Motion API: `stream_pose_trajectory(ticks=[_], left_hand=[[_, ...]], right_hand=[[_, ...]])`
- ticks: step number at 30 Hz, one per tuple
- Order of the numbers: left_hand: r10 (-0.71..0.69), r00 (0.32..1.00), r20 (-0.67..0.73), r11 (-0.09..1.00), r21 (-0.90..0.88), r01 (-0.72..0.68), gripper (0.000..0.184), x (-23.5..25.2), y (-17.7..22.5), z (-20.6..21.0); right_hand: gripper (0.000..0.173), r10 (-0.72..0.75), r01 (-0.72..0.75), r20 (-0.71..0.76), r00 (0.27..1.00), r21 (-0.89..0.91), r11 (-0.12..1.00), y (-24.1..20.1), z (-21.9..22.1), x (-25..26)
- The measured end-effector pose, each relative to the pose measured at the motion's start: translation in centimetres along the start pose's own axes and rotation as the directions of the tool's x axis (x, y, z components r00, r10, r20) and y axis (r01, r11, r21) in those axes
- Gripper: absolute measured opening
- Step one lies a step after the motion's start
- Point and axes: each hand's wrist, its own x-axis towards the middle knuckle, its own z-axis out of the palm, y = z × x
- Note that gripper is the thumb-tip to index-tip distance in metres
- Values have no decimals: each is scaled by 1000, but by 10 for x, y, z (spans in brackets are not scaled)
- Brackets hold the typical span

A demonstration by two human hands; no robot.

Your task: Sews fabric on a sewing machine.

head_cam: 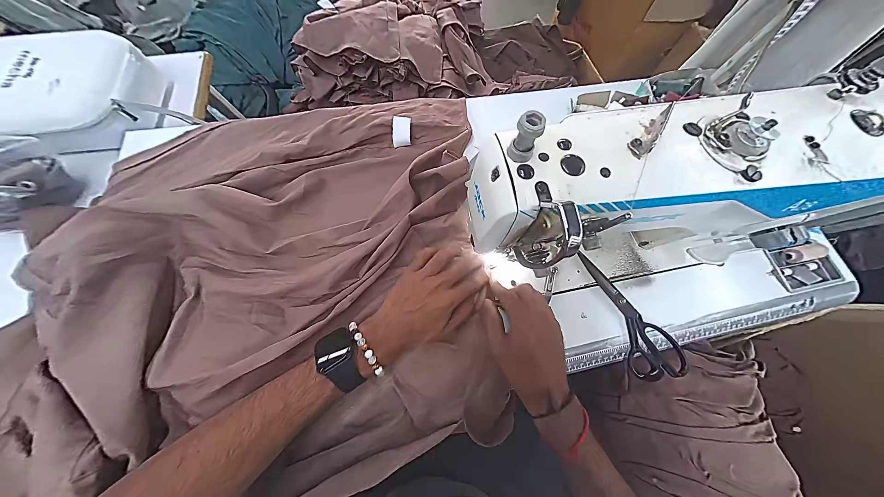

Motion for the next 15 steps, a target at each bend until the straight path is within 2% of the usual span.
stream_pose_trajectory(ticks=[2,3,5,7,8,11,12,13,14,15], left_hand=[[19,999,44,998,-62,-16,40,-9,9,1],[30,998,55,997,-68,-26,41,-13,10,2],[43,997,62,996,-78,-38,41,-18,11,4],[30,997,69,997,-80,-25,41,-19,12,3],[18,997,70,997,-71,-13,41,-18,13,2],[-29,999,24,998,-50,30,39,-18,19,5],[-36,999,7,999,-41,36,40,-18,20,6],[-42,999,-2,999,-35,42,40,-18,20,6],[-49,999,-6,998,-36,49,40,-19,22,6],[-52,999,-9,998,-36,52,40,-18,23,7]], right_hand=[[29,31,-22,-104,994,85,996,4,-9,-28],[32,-8,21,-123,992,99,995,1,-12,-48],[38,-118,123,-60,991,89,988,-8,-7,-96],[27,-166,166,-19,986,12,986,-1,-2,-130],[22,-142,141,-62,988,-27,990,10,-3,-139],[23,-31,-4,-256,966,-135,991,43,-31,-134],[22,-7,-37,-257,967,-166,985,46,-43,-127],[19,29,-61,-157,987,-205,977,45,-56,-121],[15,83,-67,55,995,-240,968,40,-70,-116],[13,134,-67,305,943,-222,973,35,-81,-108]])
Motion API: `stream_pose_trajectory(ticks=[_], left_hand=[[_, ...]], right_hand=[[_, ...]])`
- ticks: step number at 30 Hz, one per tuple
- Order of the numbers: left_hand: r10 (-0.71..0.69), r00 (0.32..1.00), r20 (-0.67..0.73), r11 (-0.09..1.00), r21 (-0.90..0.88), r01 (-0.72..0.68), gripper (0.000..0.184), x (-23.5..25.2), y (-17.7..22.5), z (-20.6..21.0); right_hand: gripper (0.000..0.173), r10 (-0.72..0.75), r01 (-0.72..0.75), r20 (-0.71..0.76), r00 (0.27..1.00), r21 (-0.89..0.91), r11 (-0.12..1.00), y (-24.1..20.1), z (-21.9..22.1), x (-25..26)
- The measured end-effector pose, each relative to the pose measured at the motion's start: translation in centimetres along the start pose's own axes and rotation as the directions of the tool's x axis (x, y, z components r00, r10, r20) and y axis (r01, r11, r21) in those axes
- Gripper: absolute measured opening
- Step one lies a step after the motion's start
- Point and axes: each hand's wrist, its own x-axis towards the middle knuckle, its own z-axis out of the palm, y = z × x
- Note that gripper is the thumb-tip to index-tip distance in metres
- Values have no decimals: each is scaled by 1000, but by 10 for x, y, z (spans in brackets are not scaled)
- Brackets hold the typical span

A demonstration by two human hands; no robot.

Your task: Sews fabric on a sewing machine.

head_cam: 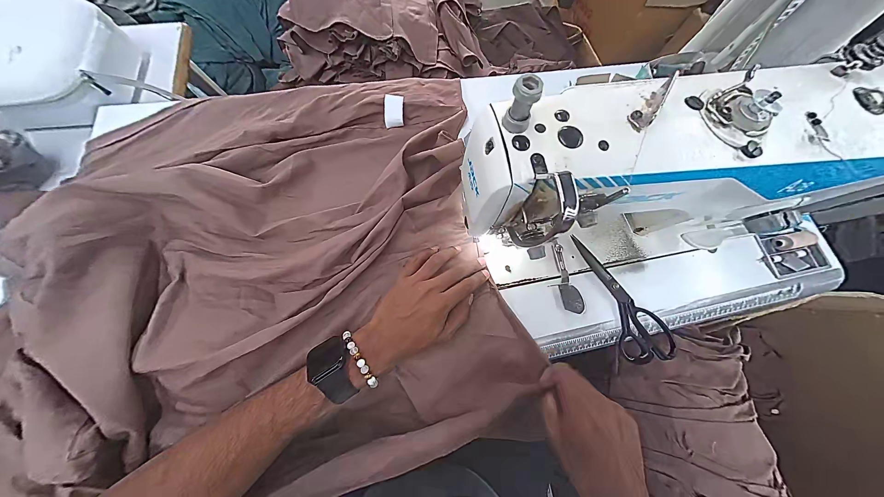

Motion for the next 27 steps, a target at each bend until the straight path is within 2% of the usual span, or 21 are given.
stream_pose_trajectory(ticks=[1,2,3,5,7,10,13,15,18,19,21,24,27], left_hand=[[0,1000,3,1000,-2,0,41,0,0,0],[3,1000,8,1000,-10,-3,41,0,0,1],[6,1000,6,1000,-17,-6,41,1,-1,2],[-1,1000,12,999,-35,1,41,-1,0,1],[4,1000,6,999,-40,-4,41,0,-1,0],[8,1000,4,999,-34,-8,41,0,0,0],[0,1000,10,999,-35,0,41,0,0,-1],[3,1000,15,999,-40,-2,41,0,-1,0],[12,999,33,998,-55,-11,43,-1,-1,-1],[21,999,35,998,-57,-19,43,-2,-2,-1],[43,999,24,998,-50,-42,42,-2,-5,-2],[51,999,16,998,-23,-50,42,-3,-6,-2],[26,1000,9,1000,-11,-26,41,-2,-4,-1]], right_hand=[[14,-10,-4,231,973,61,998,-5,-11,6],[17,-56,14,300,952,140,990,-10,-15,12],[20,-99,58,184,978,216,975,-15,-13,22],[26,-51,89,-136,989,291,953,-29,-4,51],[27,64,28,-276,959,317,948,-37,12,86],[25,211,-102,-244,947,392,914,-45,30,112],[22,286,-200,-174,942,393,898,-53,29,116],[20,248,-174,-226,942,303,937,-58,28,118],[17,21,-4,-468,883,38,999,-67,40,120],[17,-33,34,-498,866,-6,999,-70,43,119],[18,-76,87,-484,872,-1,996,-68,43,116],[22,-72,148,-432,899,145,978,-56,47,100],[28,-115,169,-397,910,104,980,-50,47,86]])
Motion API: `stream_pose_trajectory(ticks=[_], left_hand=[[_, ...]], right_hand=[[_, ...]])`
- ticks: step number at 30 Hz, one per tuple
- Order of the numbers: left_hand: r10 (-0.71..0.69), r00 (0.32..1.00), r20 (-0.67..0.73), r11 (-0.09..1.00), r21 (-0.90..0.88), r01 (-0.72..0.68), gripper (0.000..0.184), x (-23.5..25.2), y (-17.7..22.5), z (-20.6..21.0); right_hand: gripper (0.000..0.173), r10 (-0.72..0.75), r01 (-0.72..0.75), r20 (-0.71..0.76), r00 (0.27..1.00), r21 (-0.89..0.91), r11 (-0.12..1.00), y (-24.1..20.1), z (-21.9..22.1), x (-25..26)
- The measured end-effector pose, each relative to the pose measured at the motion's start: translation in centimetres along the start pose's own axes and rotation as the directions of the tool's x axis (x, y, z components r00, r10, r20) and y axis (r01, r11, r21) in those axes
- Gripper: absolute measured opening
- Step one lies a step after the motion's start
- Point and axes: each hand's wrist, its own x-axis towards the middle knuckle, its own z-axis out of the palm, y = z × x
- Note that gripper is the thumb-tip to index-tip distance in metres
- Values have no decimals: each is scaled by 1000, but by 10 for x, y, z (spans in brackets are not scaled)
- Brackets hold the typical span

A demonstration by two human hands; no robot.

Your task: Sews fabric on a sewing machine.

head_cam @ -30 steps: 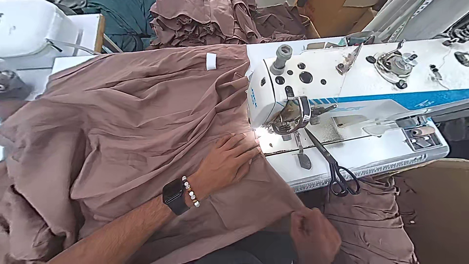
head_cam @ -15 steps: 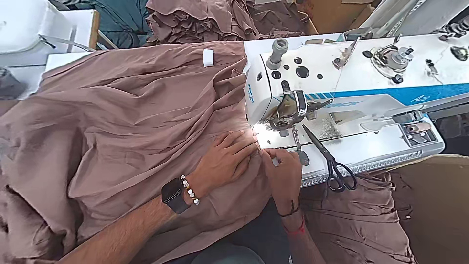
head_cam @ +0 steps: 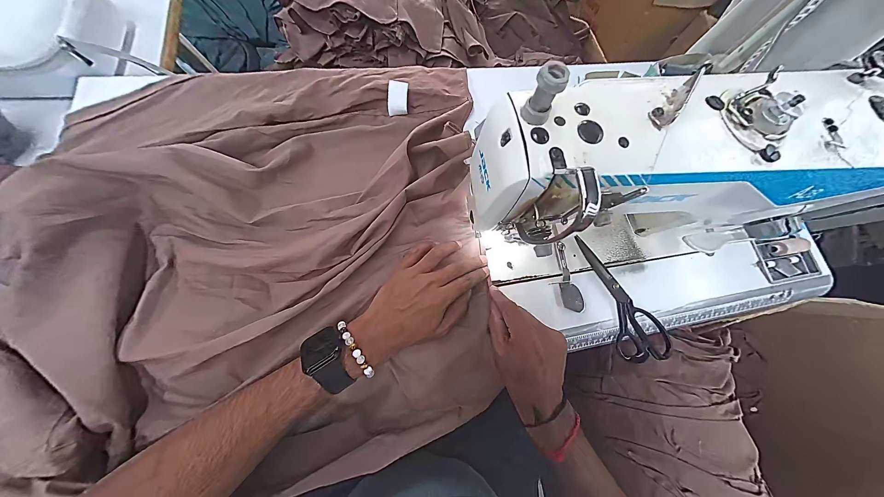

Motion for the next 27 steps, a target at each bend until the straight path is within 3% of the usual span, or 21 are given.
stream_pose_trajectory(ticks=[6,17,24,25,27], left_hand=[[61,998,11,996,-64,-60,37,2,-9,-3],[48,999,-12,997,58,-47,34,22,-32,-8],[363,931,-27,930,77,-361,30,56,-93,-23],[367,930,5,925,98,-366,31,60,-95,-27],[220,971,92,951,202,-235,27,50,-69,-41]], right_hand=[[34,-77,85,70,995,-121,989,-2,-7,-3],[37,-89,121,162,983,-194,974,-1,-3,34],[33,-49,81,130,990,-249,965,-11,18,60],[32,-41,71,120,992,-257,964,-13,20,63],[31,-37,60,98,995,-248,967,-13,23,64]])
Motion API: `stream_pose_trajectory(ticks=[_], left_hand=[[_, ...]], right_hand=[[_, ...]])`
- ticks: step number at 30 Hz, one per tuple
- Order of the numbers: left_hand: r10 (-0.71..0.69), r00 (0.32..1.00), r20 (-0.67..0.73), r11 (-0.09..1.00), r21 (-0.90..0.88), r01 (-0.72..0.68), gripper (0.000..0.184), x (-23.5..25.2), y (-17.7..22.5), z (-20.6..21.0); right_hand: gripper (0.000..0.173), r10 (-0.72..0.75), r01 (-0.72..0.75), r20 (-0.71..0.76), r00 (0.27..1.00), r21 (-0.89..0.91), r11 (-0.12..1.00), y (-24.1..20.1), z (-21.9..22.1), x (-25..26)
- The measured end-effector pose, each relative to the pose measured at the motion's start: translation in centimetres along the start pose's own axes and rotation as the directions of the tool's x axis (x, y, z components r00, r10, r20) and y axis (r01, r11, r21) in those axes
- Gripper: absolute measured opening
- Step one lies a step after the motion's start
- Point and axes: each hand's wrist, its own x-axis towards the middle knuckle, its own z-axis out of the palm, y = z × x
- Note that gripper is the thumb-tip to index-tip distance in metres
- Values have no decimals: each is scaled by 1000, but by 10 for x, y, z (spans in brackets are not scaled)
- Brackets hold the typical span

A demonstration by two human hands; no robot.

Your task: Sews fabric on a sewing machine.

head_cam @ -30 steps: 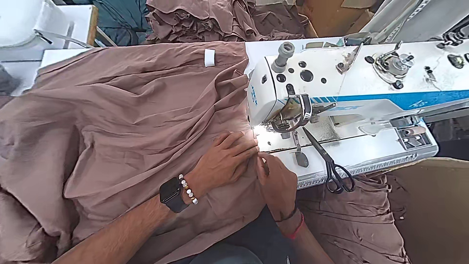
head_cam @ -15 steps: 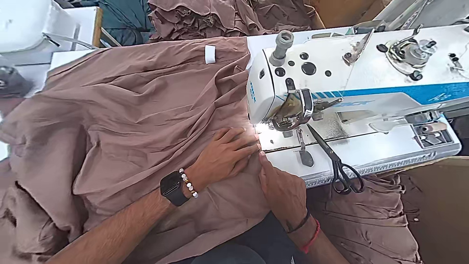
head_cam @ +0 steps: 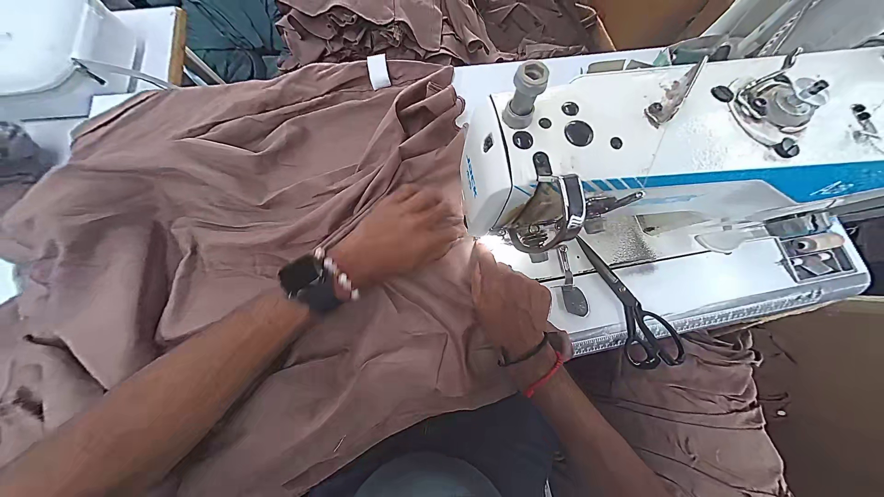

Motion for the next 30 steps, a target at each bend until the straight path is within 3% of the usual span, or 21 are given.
stream_pose_trajectory(ticks=[2,3,5,7,10,14,16,18,20,23,24,25,27,29,30], left_hand=[[-303,949,88,948,125,291,29,-17,61,-13],[-448,888,102,886,182,426,43,-29,90,-14],[-607,780,149,789,227,571,71,-56,115,-10],[-603,775,189,798,128,589,85,-79,90,-3],[-441,868,229,889,-24,458,88,-93,34,2],[-321,907,271,934,-66,350,90,-88,-2,-2],[-346,893,288,930,-22,368,89,-83,-4,-5],[-461,851,252,887,131,442,83,-74,16,-19],[-631,768,110,774,161,613,67,-73,63,-39],[-871,488,61,491,144,859,84,-101,126,-49],[-896,439,74,445,131,886,89,-119,130,-43],[-891,447,77,454,122,883,90,-141,121,-33],[-796,598,89,605,105,789,90,-186,80,-21],[-648,736,196,760,113,639,91,-209,19,-29],[-611,743,274,789,135,600,92,-210,0,-38]], right_hand=[[32,53,-51,-24,998,51,997,0,4,-4],[31,92,-87,-50,995,84,993,0,5,-6],[27,165,-150,-75,983,177,973,3,4,-8],[25,209,-202,1,978,261,944,6,-2,-6],[30,186,-205,92,978,298,932,5,-12,-8],[34,122,-118,-17,992,136,984,-6,-9,-19],[35,133,-132,-7,991,88,987,-10,-8,-17],[35,142,-142,10,990,45,989,-12,-8,-11],[36,124,-124,-16,992,-5,992,-11,-4,-15],[39,85,-84,-56,995,33,996,-8,1,-31],[39,82,-80,-54,995,48,996,-6,0,-37],[38,81,-78,-51,995,56,995,-3,0,-42],[41,59,-57,-26,998,58,997,0,-1,-53],[50,41,-41,-3,999,67,997,0,0,-55],[54,31,-32,21,999,85,996,1,-2,-55]])
